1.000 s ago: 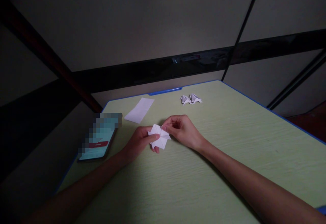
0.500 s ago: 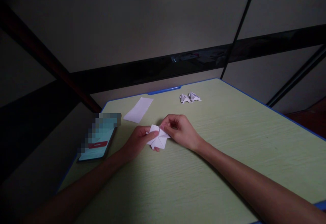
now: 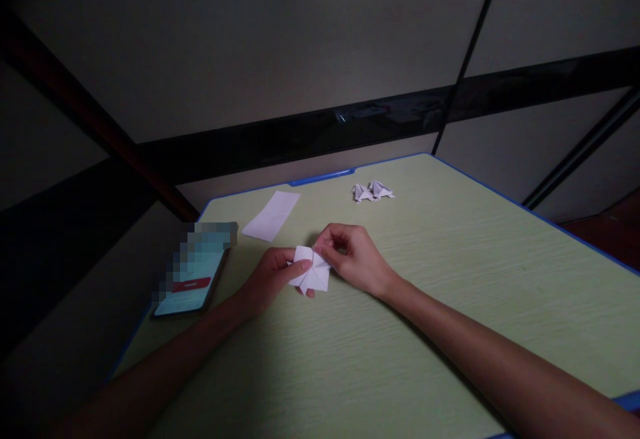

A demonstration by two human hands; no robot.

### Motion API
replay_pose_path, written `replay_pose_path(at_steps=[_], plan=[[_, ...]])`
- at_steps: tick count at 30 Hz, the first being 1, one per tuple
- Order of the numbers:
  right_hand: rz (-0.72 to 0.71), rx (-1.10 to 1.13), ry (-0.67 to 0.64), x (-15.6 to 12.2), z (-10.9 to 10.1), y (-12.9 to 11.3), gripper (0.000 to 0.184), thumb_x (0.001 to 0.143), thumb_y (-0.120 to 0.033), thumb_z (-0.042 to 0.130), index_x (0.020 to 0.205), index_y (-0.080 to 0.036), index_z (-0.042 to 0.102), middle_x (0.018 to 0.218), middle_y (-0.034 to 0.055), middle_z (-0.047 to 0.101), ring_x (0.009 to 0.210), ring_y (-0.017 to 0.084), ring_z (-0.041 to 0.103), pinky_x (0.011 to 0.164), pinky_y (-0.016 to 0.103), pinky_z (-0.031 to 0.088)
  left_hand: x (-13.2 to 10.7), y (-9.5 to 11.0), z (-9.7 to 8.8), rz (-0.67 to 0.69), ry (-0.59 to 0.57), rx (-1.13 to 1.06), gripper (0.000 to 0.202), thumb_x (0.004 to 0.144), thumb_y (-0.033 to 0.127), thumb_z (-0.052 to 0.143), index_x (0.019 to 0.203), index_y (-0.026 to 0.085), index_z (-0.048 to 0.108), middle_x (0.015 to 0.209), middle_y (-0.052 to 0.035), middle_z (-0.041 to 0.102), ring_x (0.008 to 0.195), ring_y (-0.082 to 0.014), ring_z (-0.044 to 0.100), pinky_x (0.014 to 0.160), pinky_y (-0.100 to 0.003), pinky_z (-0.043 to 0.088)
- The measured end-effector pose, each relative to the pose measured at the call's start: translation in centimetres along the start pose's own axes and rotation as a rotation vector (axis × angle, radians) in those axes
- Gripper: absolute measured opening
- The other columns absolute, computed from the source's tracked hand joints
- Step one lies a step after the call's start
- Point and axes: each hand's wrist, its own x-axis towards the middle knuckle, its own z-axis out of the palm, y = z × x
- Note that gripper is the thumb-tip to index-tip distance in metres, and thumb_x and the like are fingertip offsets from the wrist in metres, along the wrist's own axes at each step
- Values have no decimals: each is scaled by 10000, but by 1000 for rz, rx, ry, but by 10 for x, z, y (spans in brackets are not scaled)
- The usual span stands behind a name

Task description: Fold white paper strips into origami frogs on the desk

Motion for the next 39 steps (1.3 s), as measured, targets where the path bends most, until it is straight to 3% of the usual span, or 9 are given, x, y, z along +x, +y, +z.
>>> replay_pose_path(at_steps=[21, 31, 39], plan=[[-46, -31, -33, 1, -2, 0, 106, 711, -194, 499, 654, -111, 531, 576, 4, 511, 520, 71, 447, 465, 197, 369, 1, 0, 1, -19, 23, 12, 177, 670, 208, 506, 604, 80, 610, 458, -10, 575, 420, -84, 530, 447, -189, 407], [-8, -151, 60, -1, 3, 1, 104, 701, -179, 484, 629, -117, 526, 587, 21, 540, 533, 95, 482, 490, 216, 384, 2, 1, 4, -39, 75, 87, 170, 665, 149, 492, 585, 69, 618, 452, -8, 569, 394, -78, 518, 412, -177, 391], [-30, -153, 67, 0, 4, 1, 102, 696, -176, 481, 627, -118, 529, 584, 23, 543, 531, 98, 486, 489, 218, 385, 3, 1, 4, -57, 90, 2, 197, 675, 198, 504, 570, 67, 607, 445, -7, 568, 397, -71, 520, 416, -166, 386]])
